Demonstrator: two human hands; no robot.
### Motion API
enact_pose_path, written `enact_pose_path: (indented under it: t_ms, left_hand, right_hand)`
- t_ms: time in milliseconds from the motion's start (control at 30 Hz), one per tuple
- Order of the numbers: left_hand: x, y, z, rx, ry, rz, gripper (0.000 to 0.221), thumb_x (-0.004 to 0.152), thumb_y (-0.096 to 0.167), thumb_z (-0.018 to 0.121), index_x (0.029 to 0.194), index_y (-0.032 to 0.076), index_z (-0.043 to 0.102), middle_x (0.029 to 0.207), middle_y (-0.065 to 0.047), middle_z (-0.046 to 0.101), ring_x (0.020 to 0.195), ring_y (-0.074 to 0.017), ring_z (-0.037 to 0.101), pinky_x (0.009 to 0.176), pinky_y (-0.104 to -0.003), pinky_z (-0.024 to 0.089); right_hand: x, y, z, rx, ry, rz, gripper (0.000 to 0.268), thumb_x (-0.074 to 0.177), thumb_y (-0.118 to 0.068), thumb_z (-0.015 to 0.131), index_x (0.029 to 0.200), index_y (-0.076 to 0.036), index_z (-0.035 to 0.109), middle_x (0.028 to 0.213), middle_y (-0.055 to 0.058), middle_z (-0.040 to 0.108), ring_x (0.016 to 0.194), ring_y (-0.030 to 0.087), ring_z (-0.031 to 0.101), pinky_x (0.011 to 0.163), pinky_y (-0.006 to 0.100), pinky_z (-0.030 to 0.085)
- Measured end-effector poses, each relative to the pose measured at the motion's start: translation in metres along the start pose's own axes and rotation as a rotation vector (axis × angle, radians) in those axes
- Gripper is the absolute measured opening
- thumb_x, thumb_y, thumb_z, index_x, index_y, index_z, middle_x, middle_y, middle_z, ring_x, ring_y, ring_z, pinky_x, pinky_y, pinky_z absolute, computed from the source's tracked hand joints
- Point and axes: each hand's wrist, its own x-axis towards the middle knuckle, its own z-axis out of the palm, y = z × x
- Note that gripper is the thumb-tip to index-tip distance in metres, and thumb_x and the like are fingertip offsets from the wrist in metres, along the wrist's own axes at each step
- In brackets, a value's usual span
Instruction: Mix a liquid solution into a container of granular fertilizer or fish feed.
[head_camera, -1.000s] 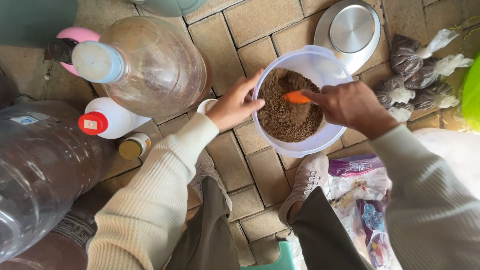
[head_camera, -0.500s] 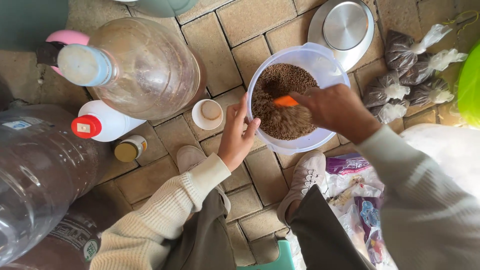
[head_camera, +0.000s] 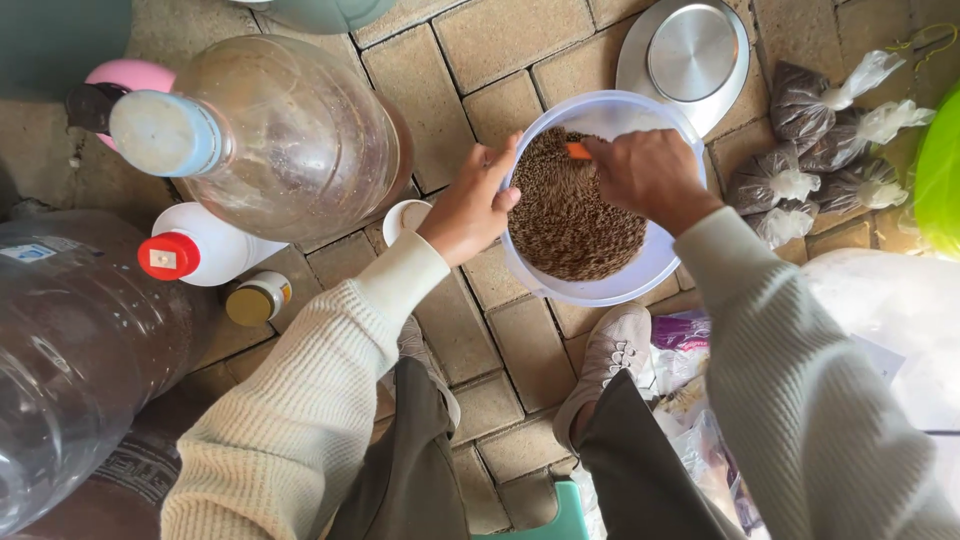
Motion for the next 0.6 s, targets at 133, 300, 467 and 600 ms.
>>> enact_pose_path:
  t_ms: [133, 300, 467, 600]
  left_hand:
    - [0.006, 0.004, -0.015, 0.112, -0.068, -0.029, 0.059, 0.101, 0.01, 0.057, 0.158, 0.011, 0.04, 0.126, -0.018, 0.053, 0.109, -0.0331, 0.064, 0.095, -0.045, 0.052]
    - [-0.006, 0.004, -0.002, 0.154, 0.185, 0.061, 0.068, 0.107, 0.022, 0.058, 0.164, 0.002, 0.027, 0.142, -0.016, 0.054, 0.124, -0.0311, 0.062, 0.11, -0.04, 0.051]
    - [-0.087, 0.03, 0.013, -0.028, 0.445, 0.101, 0.069, 0.111, 0.022, 0.058, 0.164, 0.002, 0.019, 0.147, -0.023, 0.044, 0.127, -0.033, 0.055, 0.108, -0.04, 0.046]
    - [-0.109, 0.006, 0.03, -0.228, 0.245, -0.166, 0.057, 0.11, 0.02, 0.054, 0.163, 0.016, 0.033, 0.122, -0.012, 0.057, 0.107, -0.0234, 0.061, 0.096, -0.035, 0.051]
  right_hand:
    - [-0.047, 0.001, 0.001, -0.074, 0.055, -0.216, 0.049, 0.098, -0.008, 0.047, 0.14, -0.029, 0.064, 0.075, 0.008, 0.073, 0.045, 0.016, 0.062, 0.042, 0.033, 0.052]
    - [-0.077, -0.003, -0.041, -0.287, 0.255, -0.351, 0.039, 0.104, -0.011, 0.05, 0.139, -0.024, 0.064, 0.08, 0.005, 0.067, 0.051, 0.011, 0.057, 0.043, 0.028, 0.047]
    - [-0.036, -0.053, -0.009, -0.5, 0.29, -0.208, 0.028, 0.103, -0.018, 0.052, 0.129, -0.021, 0.061, 0.081, 0.0, 0.063, 0.057, 0.01, 0.06, 0.046, 0.028, 0.046]
    - [-0.046, -0.052, 0.027, -0.302, 0.265, -0.277, 0.042, 0.096, -0.023, 0.055, 0.137, -0.015, 0.057, 0.075, 0.0, 0.06, 0.056, 0.012, 0.061, 0.048, 0.029, 0.045]
